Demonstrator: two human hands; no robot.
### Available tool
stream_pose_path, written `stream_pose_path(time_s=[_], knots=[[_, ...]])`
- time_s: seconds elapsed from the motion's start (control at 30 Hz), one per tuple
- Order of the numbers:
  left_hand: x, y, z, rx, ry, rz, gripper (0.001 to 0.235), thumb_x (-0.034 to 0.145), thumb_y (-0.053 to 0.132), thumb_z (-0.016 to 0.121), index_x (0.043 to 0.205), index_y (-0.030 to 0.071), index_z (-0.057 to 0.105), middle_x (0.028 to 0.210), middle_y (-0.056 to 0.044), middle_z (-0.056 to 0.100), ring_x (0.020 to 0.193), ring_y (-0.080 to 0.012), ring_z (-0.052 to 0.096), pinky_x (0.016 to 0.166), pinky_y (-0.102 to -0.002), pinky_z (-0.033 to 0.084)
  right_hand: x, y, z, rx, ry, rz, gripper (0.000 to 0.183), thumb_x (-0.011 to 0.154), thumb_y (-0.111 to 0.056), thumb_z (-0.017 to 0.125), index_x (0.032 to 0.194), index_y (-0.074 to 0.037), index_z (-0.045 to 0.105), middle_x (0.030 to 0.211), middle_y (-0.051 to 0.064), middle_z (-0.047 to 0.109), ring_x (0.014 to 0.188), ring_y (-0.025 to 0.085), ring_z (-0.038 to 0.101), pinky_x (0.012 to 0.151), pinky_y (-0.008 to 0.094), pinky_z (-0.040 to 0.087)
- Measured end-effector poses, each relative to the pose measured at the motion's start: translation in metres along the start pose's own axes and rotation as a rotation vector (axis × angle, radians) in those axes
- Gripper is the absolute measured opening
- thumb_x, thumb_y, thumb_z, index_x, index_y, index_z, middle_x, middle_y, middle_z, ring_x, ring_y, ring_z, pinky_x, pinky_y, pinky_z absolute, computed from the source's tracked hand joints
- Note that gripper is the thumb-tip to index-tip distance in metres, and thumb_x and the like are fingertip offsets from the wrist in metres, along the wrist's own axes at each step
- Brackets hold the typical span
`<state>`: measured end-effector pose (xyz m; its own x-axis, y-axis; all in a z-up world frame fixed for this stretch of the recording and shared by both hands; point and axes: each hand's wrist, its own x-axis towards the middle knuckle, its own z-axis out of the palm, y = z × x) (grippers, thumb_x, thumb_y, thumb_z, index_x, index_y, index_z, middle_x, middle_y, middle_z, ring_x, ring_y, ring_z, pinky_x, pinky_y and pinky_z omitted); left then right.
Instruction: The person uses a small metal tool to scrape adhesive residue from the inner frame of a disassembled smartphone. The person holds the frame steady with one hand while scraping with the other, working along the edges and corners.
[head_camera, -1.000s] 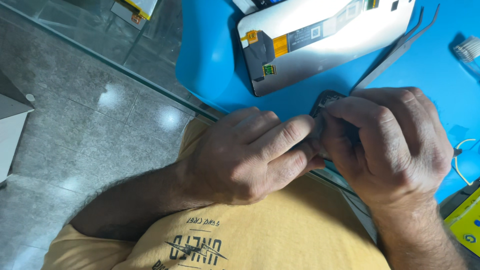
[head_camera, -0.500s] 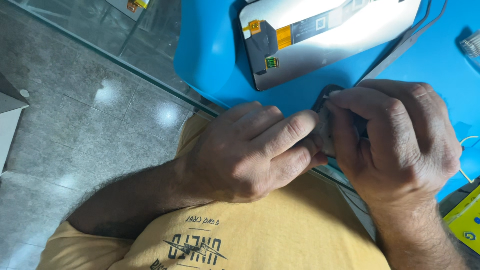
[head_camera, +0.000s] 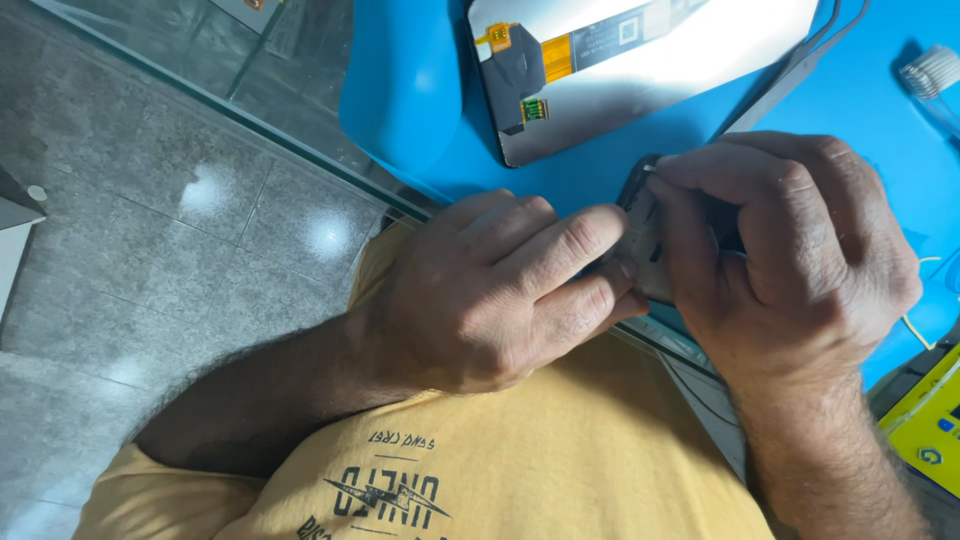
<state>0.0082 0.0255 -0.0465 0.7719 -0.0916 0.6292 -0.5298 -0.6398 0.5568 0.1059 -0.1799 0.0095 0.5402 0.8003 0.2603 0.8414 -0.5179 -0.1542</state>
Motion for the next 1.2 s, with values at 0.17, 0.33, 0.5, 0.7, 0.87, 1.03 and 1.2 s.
stream_pose_path(time_s=[0.17, 0.33, 0.5, 0.7, 0.87, 1.03, 1.2], knots=[[-0.003, 0.0, 0.0, -0.012, -0.01, -0.008, 0.029, 0.122, 0.024, 0.075, 0.099, 0.006, 0.072, 0.129, -0.016, 0.068, 0.081, -0.0276, 0.058, 0.07, -0.046, 0.052, -0.001, 0.002, 0.002, 0.035, 0.009, 0.01, 0.015, 0.125, 0.019, 0.085, 0.117, 0.006, 0.084, 0.112, 0.02, 0.083, 0.103, 0.04, 0.075, 0.089, 0.049, 0.058], [0.001, 0.001, -0.003, 0.006, -0.013, -0.011, 0.027, 0.122, 0.024, 0.072, 0.102, 0.006, 0.073, 0.128, -0.015, 0.069, 0.08, -0.0261, 0.058, 0.069, -0.044, 0.052, -0.008, 0.012, -0.014, 0.16, 0.029, 0.086, 0.013, 0.128, 0.018, 0.088, 0.117, 0.011, 0.085, 0.113, 0.027, 0.081, 0.107, 0.043, 0.075, 0.099, 0.053, 0.06], [0.008, 0.01, -0.01, 0.067, -0.141, -0.085, 0.046, 0.111, 0.039, 0.1, 0.119, 0.005, 0.07, 0.12, -0.011, 0.064, 0.083, -0.0232, 0.06, 0.075, -0.037, 0.057, -0.041, 0.023, -0.044, 0.042, -0.133, 0.311, 0.009, 0.137, 0.015, 0.079, 0.133, 0.013, 0.071, 0.135, 0.026, 0.079, 0.128, 0.048, 0.069, 0.121, 0.056, 0.05], [0.024, 0.026, 0.0, 0.215, -0.072, -0.088, 0.039, 0.11, 0.032, 0.098, 0.12, 0.008, 0.069, 0.115, -0.009, 0.072, 0.091, -0.0233, 0.071, 0.084, -0.037, 0.063, -0.071, 0.033, -0.042, -0.055, -0.085, 0.337, 0.009, 0.129, 0.0, 0.087, 0.129, 0.0, 0.078, 0.122, 0.012, 0.081, 0.1, 0.034, 0.072, 0.089, 0.045, 0.054], [0.036, 0.04, 0.008, 0.294, -0.108, -0.087, 0.032, 0.113, 0.027, 0.092, 0.126, 0.008, 0.07, 0.118, -0.009, 0.075, 0.094, -0.0255, 0.074, 0.083, -0.037, 0.061, -0.083, 0.03, -0.044, -0.024, -0.003, 0.335, 0.012, 0.123, 0.003, 0.089, 0.121, 0.0, 0.077, 0.117, 0.01, 0.081, 0.103, 0.032, 0.075, 0.086, 0.042, 0.055], [0.049, 0.054, 0.022, 0.134, -0.199, -0.073, 0.049, 0.11, 0.024, 0.095, 0.142, 0.003, 0.064, 0.136, -0.016, 0.078, 0.119, -0.0306, 0.08, 0.101, -0.042, 0.066, -0.1, 0.031, -0.049, -0.056, 0.078, 0.397, 0.012, 0.124, 0.003, 0.087, 0.124, 0.001, 0.075, 0.115, 0.01, 0.082, 0.101, 0.033, 0.076, 0.08, 0.045, 0.055], [0.071, 0.065, 0.032, 0.031, -0.314, -0.028, 0.066, 0.103, 0.038, 0.101, 0.143, 0.002, 0.064, 0.148, -0.014, 0.066, 0.117, -0.0322, 0.07, 0.107, -0.042, 0.059, -0.118, 0.024, -0.053, -0.106, 0.189, 0.636, 0.018, 0.121, 0.002, 0.095, 0.12, -0.003, 0.078, 0.117, 0.009, 0.084, 0.105, 0.033, 0.081, 0.093, 0.046, 0.06]])
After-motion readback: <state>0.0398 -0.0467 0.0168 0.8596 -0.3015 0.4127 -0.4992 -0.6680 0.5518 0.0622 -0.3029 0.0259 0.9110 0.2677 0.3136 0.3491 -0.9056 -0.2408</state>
